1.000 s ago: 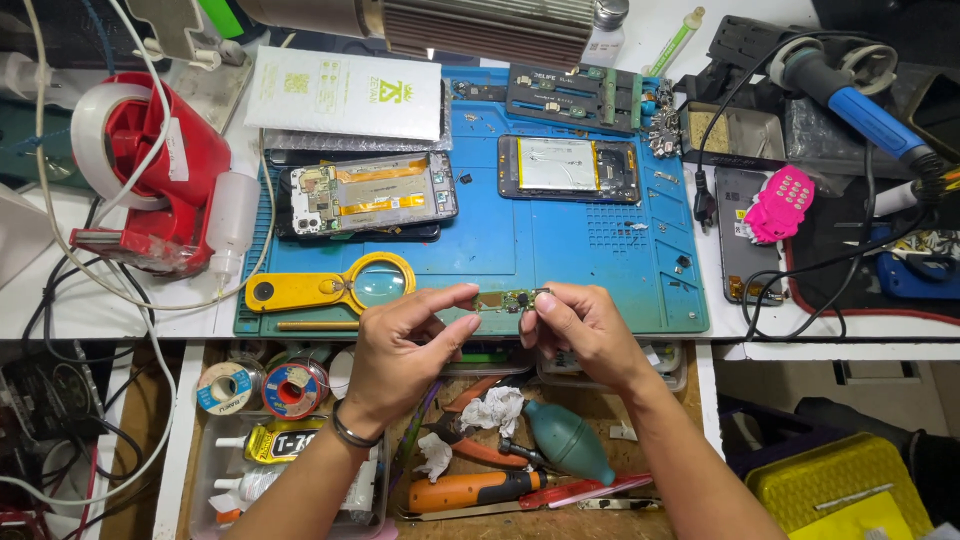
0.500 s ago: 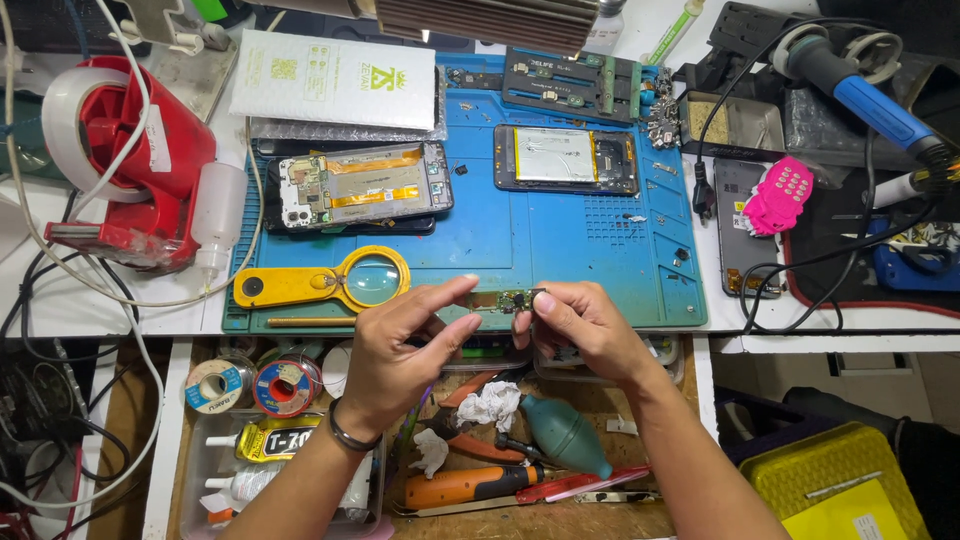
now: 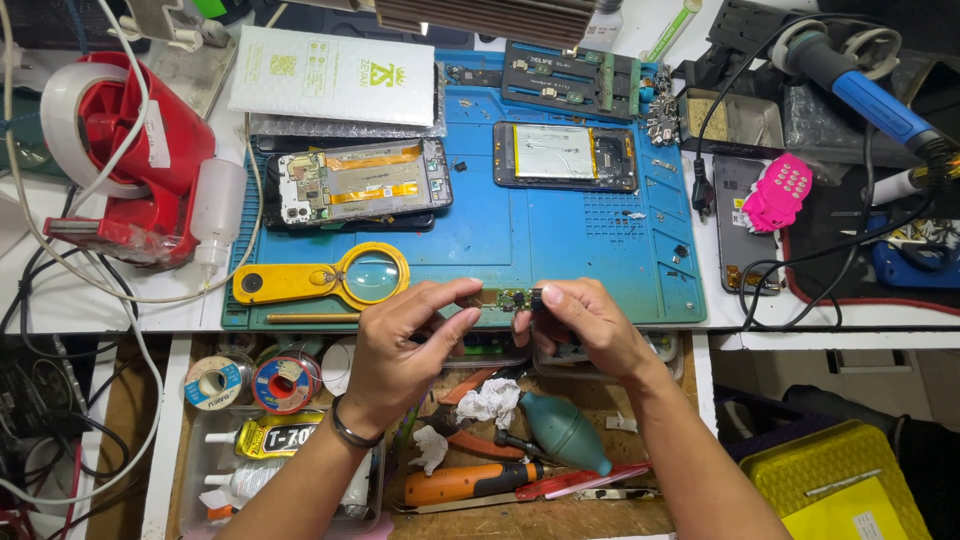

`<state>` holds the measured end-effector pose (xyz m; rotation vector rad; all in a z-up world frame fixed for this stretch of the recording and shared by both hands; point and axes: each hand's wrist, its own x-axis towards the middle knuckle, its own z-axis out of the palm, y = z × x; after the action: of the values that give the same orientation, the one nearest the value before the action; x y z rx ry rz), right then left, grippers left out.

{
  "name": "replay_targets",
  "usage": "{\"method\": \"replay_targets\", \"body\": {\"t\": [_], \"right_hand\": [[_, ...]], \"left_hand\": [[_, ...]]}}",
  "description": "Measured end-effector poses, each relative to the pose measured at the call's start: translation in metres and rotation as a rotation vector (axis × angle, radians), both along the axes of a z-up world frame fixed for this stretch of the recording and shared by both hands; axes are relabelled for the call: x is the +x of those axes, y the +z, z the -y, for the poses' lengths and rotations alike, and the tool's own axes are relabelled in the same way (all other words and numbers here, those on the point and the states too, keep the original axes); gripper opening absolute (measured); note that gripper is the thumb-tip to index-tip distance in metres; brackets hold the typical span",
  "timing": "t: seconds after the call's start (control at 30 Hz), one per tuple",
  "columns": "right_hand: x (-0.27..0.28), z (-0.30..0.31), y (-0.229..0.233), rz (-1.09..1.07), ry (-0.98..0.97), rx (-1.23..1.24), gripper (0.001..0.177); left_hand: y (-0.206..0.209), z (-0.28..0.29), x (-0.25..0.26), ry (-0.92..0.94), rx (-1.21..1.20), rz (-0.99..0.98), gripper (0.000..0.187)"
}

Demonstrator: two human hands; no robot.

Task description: Cleaning a mobile phone motherboard using a toothbrush and cleaning solution.

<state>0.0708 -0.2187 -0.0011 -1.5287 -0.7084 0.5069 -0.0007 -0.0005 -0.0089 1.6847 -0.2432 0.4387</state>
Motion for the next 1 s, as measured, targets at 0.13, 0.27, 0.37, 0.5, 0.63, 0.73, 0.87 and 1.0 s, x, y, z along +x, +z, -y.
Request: {"method": "replay_targets", "body": {"t": [0.13,0.27,0.37,0.5,0.63,0.73,0.87,1.0], "right_hand": [[0.0,0.002,-0.003,-0.007,-0.005,0.003,0.056],[0.001,0.001,-0.001,-0.008,0.009,0.001,0.056],[0.001,0.001,-0.003,-0.001,0.011,0.006,0.056],[0.002,0.002,-0.006,-0.011,0.006,0.018,0.055],[0.003,0.005,-0.01,0.0,0.012,0.013,0.055],[0.002,0.005,-0.011,0.001,0.014,0.006,0.057],[0.001,0.005,-0.012,0.015,0.025,0.009,0.06],[0.0,0.003,-0.011,0.0,0.02,0.008,0.067]], "left_hand": [[-0.007,-0.001,-0.002,0.0,0.016,0.01,0.039],[-0.006,-0.001,-0.001,-0.001,0.008,-0.001,0.041],[-0.005,-0.001,-0.001,-0.006,0.007,0.0,0.037],[-0.004,-0.002,-0.001,-0.018,0.013,-0.004,0.032],[-0.003,-0.001,0.0,-0.015,0.013,0.003,0.029],[0.0,-0.001,0.0,-0.011,0.018,0.0,0.027],[0.002,0.0,0.0,-0.006,0.023,0.01,0.022],[0.011,-0.001,-0.001,-0.01,0.074,0.033,0.015]]}}
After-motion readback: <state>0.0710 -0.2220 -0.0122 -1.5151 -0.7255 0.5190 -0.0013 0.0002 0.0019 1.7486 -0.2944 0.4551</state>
